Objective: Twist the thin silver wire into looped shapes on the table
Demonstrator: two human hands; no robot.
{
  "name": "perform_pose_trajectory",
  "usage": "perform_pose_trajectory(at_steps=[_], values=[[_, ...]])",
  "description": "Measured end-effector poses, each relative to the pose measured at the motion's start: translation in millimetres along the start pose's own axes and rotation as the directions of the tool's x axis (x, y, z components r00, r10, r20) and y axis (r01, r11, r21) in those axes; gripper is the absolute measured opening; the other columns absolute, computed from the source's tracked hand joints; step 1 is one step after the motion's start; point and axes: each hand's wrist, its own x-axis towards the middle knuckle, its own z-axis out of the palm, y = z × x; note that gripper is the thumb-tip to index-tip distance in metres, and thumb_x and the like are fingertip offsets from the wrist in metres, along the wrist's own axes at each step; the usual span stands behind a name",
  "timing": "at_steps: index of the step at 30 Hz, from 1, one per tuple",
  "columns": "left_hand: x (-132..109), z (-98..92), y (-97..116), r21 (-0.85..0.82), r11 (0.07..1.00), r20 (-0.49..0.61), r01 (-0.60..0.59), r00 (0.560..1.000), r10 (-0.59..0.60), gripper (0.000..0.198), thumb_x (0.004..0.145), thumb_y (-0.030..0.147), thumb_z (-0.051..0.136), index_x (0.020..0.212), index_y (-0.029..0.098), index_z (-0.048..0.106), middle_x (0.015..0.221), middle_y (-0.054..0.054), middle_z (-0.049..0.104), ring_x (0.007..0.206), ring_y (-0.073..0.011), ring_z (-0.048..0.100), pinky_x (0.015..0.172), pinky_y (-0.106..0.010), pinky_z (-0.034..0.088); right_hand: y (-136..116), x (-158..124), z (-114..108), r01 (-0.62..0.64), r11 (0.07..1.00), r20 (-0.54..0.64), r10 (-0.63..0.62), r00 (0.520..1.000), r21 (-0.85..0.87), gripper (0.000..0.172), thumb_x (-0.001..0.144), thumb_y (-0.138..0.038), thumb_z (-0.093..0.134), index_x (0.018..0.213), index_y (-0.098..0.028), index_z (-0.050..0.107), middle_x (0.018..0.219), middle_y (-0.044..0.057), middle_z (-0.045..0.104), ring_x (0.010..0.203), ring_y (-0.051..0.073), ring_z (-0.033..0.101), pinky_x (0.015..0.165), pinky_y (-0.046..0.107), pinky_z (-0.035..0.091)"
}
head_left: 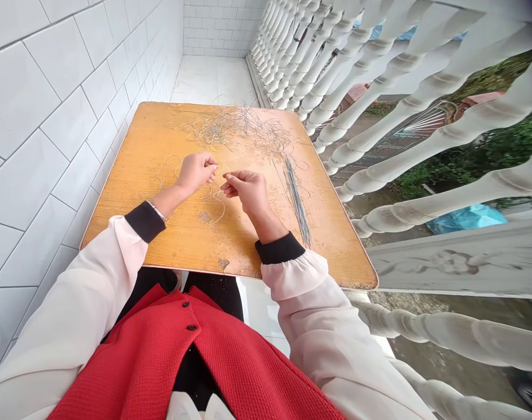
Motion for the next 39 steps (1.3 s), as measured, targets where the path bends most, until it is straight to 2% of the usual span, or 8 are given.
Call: perform_pose_trajectory(at_steps=[5, 10, 15, 19, 24, 28, 35, 39], values=[[5.5, 2.8, -5.9, -0.042, 0.998, 0.025, 0.043, 0.999, -0.042, 0.008, 0.092, 0.014, 0.064, 0.084, 0.014, 0.062, 0.067, 0.002, 0.062, 0.054, -0.0042, 0.055, 0.055, -0.016, 0.043, 1.7, 4.8, -4.4, -0.028, 1.000, -0.069, 0.028, 0.997, 0.006, 0.020, 0.082, -0.027, 0.075, 0.067, -0.016, 0.064, 0.062, 0.003, 0.070, 0.049, 0.009, 0.061, 0.050, 0.019, 0.052], [-20.9, 2.9, -3.0, -0.065, 0.985, 0.139, 0.159, 0.979, -0.149, 0.025, 0.098, 0.037, 0.059, 0.085, 0.015, 0.060, 0.076, -0.003, 0.068, 0.054, -0.0062, 0.056, 0.051, -0.019, 0.041, 0.9, 8.5, -10.9, -0.041, 0.994, -0.133, 0.054, 0.990, 0.100, 0.019, 0.083, -0.024, 0.073, 0.069, -0.017, 0.063, 0.062, 0.002, 0.069, 0.050, 0.009, 0.061, 0.052, 0.021, 0.054], [-46.7, 4.0, -10.6, 0.033, 0.989, 0.358, 0.143, 0.922, -0.145, 0.016, 0.077, 0.013, 0.079, 0.085, 0.012, 0.066, 0.070, -0.001, 0.067, 0.059, -0.0080, 0.059, 0.059, -0.021, 0.044, 3.7, 13.2, -16.0, 0.012, 0.994, -0.202, 0.009, 0.979, 0.106, 0.019, 0.085, -0.028, 0.070, 0.072, -0.018, 0.060, 0.065, 0.002, 0.068, 0.054, 0.010, 0.063, 0.056, 0.023, 0.055], [-47.3, 10.1, -21.8, 0.053, 0.994, 0.385, 0.095, 0.916, -0.109, 0.013, 0.073, 0.003, 0.075, 0.080, 0.011, 0.070, 0.070, -0.001, 0.070, 0.065, -0.0107, 0.064, 0.068, -0.024, 0.049, 7.4, 15.2, -16.0, 0.028, 0.996, -0.217, -0.009, 0.976, 0.087, 0.021, 0.085, -0.035, 0.071, 0.076, -0.019, 0.060, 0.067, 0.001, 0.068, 0.057, 0.011, 0.064, 0.058, 0.024, 0.055], [-45.2, 13.3, -25.9, 0.101, 0.994, 0.288, 0.038, 0.955, -0.066, 0.013, 0.073, 0.001, 0.068, 0.075, 0.013, 0.072, 0.069, -0.001, 0.070, 0.065, -0.0111, 0.063, 0.069, -0.024, 0.049, 5.3, 9.6, -14.5, 0.040, 0.995, -0.157, -0.026, 0.987, 0.087, 0.027, 0.084, -0.044, 0.071, 0.076, -0.020, 0.062, 0.072, 0.003, 0.071, 0.063, 0.011, 0.065, 0.061, 0.024, 0.054], [-44.5, 11.0, -27.9, 0.135, 0.990, 0.183, -0.031, 0.983, 0.006, 0.013, 0.074, 0.004, 0.068, 0.076, 0.015, 0.075, 0.075, -0.001, 0.074, 0.071, -0.0126, 0.064, 0.074, -0.026, 0.050, 3.0, 3.2, -12.7, -0.016, 1.000, 0.041, 0.016, 0.999, -0.006, 0.031, 0.076, -0.047, 0.078, 0.071, -0.018, 0.067, 0.073, 0.005, 0.072, 0.063, 0.012, 0.064, 0.060, 0.024, 0.051], [-47.4, 13.4, -33.4, 0.104, 0.984, 0.247, -0.148, 0.962, 0.119, 0.022, 0.080, 0.006, 0.063, 0.088, 0.018, 0.079, 0.096, -0.004, 0.078, 0.089, -0.0157, 0.070, 0.086, -0.028, 0.052, 2.2, 1.6, -11.0, 0.033, 0.999, 0.090, -0.034, 0.995, 0.011, 0.021, 0.071, -0.038, 0.079, 0.071, -0.018, 0.073, 0.060, -0.001, 0.066, 0.053, 0.008, 0.053, 0.055, 0.023, 0.046], [-49.6, 10.1, -30.6, 0.147, 0.950, 0.274, -0.274, 0.935, 0.227, 0.020, 0.081, 0.006, 0.064, 0.085, 0.019, 0.080, 0.087, -0.004, 0.076, 0.084, -0.0159, 0.068, 0.083, -0.028, 0.050, 0.7, 2.1, -12.6, 0.032, 0.999, 0.161, -0.034, 0.986, 0.013, 0.018, 0.069, -0.035, 0.081, 0.072, -0.019, 0.074, 0.056, -0.002, 0.063, 0.052, 0.009, 0.052, 0.054, 0.023, 0.045]])
